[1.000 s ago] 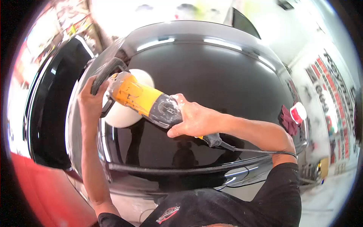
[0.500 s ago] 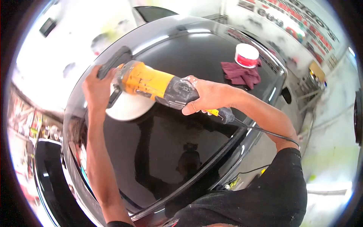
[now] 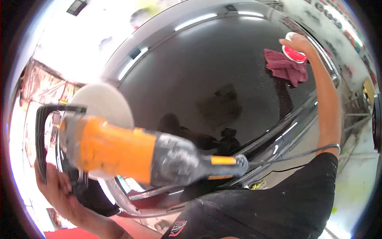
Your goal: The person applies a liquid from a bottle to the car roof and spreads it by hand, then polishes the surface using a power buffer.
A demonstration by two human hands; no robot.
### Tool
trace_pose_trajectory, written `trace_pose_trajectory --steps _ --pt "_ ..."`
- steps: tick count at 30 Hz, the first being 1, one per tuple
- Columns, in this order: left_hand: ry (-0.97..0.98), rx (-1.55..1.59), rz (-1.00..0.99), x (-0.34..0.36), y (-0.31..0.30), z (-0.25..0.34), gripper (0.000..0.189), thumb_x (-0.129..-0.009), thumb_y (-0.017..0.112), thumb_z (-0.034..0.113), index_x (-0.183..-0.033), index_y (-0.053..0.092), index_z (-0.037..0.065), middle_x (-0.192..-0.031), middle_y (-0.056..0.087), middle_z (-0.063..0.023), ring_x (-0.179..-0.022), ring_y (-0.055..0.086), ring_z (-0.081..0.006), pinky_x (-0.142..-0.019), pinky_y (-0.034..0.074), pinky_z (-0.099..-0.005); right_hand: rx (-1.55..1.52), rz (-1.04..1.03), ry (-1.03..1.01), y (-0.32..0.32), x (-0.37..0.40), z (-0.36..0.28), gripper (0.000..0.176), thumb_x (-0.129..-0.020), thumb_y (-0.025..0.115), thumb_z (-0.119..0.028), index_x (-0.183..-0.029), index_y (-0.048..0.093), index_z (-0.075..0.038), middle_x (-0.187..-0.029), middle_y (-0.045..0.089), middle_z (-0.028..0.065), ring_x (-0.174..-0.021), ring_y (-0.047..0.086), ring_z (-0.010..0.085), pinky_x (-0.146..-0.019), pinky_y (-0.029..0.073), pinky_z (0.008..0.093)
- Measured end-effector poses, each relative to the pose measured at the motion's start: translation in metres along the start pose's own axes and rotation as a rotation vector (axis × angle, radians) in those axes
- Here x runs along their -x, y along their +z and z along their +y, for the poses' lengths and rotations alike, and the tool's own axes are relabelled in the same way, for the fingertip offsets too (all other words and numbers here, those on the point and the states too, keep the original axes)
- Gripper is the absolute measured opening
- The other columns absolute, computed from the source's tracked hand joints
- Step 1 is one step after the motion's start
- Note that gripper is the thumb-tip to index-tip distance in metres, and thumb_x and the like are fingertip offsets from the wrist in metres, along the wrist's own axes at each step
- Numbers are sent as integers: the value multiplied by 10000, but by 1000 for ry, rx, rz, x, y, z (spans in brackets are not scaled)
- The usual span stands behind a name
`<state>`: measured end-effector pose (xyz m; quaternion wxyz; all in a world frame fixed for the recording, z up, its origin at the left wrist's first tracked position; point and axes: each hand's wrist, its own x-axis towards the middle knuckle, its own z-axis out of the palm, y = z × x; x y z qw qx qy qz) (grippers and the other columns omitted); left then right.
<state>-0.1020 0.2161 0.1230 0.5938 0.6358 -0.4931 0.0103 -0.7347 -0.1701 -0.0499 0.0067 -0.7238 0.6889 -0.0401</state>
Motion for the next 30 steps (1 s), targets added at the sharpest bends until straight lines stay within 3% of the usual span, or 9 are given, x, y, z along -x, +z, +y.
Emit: trace_pose_trajectory --steps 2,4,9,12,16,18,21,25,30 --pt "-19 -64 70 25 -52 5 430 -1035 588 164 -1406 513 -39 -571 373 69 -423 255 6 -364 201 -191 109 -109 82 13 -20 11 1035 -821 585 -770 -1310 569 142 -1217 664 282 -1216 606 403 -1062 434 436" --pt "-44 -143 173 57 -73 26 476 -1029 593 170 -1428 472 -59 -577 341 59 -435 256 -2 -388 219 -195 -127 -129 109 29 -43 39 943 -768 738 -659 -1266 589 127 -1179 677 279 -1109 666 341 -954 500 427" --pt "-46 -291 256 114 -116 47 505 -1022 595 150 -1428 430 -100 -625 343 44 -467 287 -8 -420 240 -200 -239 -278 -76 50 -83 68 422 -722 796 -281 -984 647 15 -864 677 90 -787 624 157 -717 513 357" --pt "-86 -238 248 142 -123 43 505 -1015 608 153 -1411 436 -109 -635 350 41 -470 297 -13 -425 245 -200 -347 -414 -248 64 -120 111 320 -668 784 -187 -886 591 -53 -801 613 32 -756 592 131 -678 503 339" --pt "-124 -201 207 160 -144 33 493 -1007 627 158 -1377 451 -117 -618 355 44 -464 303 -23 -427 253 -197 -534 -292 -127 73 -108 122 331 -616 768 -74 -896 594 -40 -773 611 32 -724 604 148 -625 518 366" --pt "-98 -183 284 154 -122 36 248 -966 680 165 -1045 553 -33 -533 382 27 -411 291 -39 -403 223 -203 -573 -304 -14 29 -49 57 346 -595 769 -63 -895 611 8 -760 628 54 -695 619 167 -619 527 374" --pt "-89 -166 248 167 -140 30 469 -1000 647 164 -1331 473 -120 -602 365 41 -450 297 -26 -410 236 -200 -315 -284 15 27 -63 62 476 -567 788 -86 -990 596 17 -819 646 99 -728 647 207 -667 542 411" --pt "-103 -210 347 173 -137 38 423 -989 651 155 -1286 507 -110 -592 372 36 -447 287 -24 -410 221 -200 -23 -211 -30 44 -95 93 557 -624 803 -174 -1106 595 13 -944 681 166 -868 678 271 -810 538 401" --pt "-114 -256 372 179 -153 38 421 -999 633 151 -1314 504 -97 -607 365 43 -476 290 -19 -434 230 -194 -49 -369 -100 29 -76 84 410 -567 799 -167 -901 628 -2 -787 672 107 -700 622 217 -659 520 409"
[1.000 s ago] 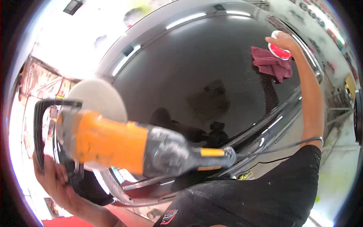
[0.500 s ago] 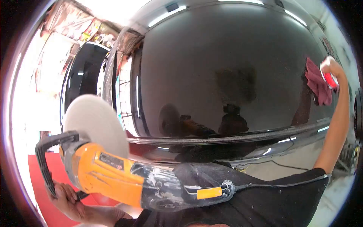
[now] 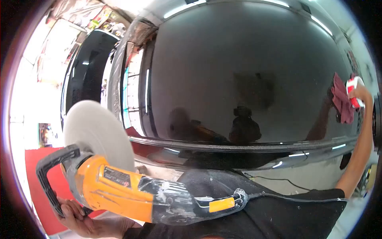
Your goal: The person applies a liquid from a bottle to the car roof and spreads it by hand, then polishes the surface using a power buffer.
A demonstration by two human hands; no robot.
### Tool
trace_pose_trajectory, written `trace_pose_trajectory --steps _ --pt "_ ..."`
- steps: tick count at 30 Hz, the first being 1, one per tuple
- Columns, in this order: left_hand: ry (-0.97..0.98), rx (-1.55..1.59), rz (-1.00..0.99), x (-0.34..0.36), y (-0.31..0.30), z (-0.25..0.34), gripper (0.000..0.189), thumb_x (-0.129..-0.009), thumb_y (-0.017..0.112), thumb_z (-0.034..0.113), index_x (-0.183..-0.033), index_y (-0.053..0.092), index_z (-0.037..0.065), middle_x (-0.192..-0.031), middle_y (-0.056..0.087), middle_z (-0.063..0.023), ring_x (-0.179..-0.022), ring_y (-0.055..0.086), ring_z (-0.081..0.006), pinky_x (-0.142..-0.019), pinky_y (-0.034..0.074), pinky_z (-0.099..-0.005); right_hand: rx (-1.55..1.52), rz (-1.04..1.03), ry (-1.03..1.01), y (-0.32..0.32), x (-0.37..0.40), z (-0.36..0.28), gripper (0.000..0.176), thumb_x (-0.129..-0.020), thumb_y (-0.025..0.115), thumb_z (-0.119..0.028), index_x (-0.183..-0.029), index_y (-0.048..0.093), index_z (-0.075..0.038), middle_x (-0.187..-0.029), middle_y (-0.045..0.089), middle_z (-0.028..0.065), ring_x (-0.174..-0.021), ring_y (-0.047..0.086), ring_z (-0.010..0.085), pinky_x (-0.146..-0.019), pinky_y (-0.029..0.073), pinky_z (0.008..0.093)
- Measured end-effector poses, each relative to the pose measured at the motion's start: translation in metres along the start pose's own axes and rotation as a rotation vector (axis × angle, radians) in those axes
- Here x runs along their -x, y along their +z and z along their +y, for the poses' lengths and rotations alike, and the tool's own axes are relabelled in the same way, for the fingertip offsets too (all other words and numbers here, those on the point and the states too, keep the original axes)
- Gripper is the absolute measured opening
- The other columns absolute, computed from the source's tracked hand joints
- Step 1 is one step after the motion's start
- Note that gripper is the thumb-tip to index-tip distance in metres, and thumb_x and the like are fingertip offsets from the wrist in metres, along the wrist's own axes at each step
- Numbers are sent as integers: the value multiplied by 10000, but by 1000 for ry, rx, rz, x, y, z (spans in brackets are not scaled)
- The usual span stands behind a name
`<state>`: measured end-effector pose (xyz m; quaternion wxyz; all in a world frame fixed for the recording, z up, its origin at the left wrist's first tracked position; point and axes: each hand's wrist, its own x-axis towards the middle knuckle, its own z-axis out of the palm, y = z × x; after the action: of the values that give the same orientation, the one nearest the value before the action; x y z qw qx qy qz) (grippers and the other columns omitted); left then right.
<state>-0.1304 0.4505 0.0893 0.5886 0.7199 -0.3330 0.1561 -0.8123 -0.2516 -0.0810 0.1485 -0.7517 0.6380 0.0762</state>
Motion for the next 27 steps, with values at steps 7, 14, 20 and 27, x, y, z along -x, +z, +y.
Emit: trace_pose_trajectory --steps 7,14,20,27 --pt "-31 -5 -35 -4 -17 -20 461 -1030 587 140 -1393 446 -104 -633 346 48 -501 299 -15 -442 253 -186 -31 -48 -18 7 1 -12 433 -436 728 -50 -848 597 -12 -725 630 82 -687 608 206 -598 487 385" --pt "10 -2 -89 3 7 -2 478 -1022 602 126 -1401 433 -113 -688 394 23 -494 303 -13 -438 258 -187 -43 124 -87 13 -16 16 496 -550 739 -107 -1002 551 -28 -781 591 53 -723 571 167 -665 507 371" --pt "-27 -3 -42 4 1 4 448 -1009 628 146 -1349 478 -104 -666 397 34 -493 299 -12 -450 263 -190 -8 167 -60 5 -33 47 362 -713 819 -200 -960 632 -12 -896 688 83 -793 637 167 -707 527 382" --pt "-53 -110 116 9 26 -14 287 -971 673 186 -1141 554 -11 -636 402 51 -493 322 -23 -452 273 -203 -98 207 134 -12 31 -64 920 -811 542 -824 -1086 702 39 -1095 711 237 -1017 660 328 -955 462 473"
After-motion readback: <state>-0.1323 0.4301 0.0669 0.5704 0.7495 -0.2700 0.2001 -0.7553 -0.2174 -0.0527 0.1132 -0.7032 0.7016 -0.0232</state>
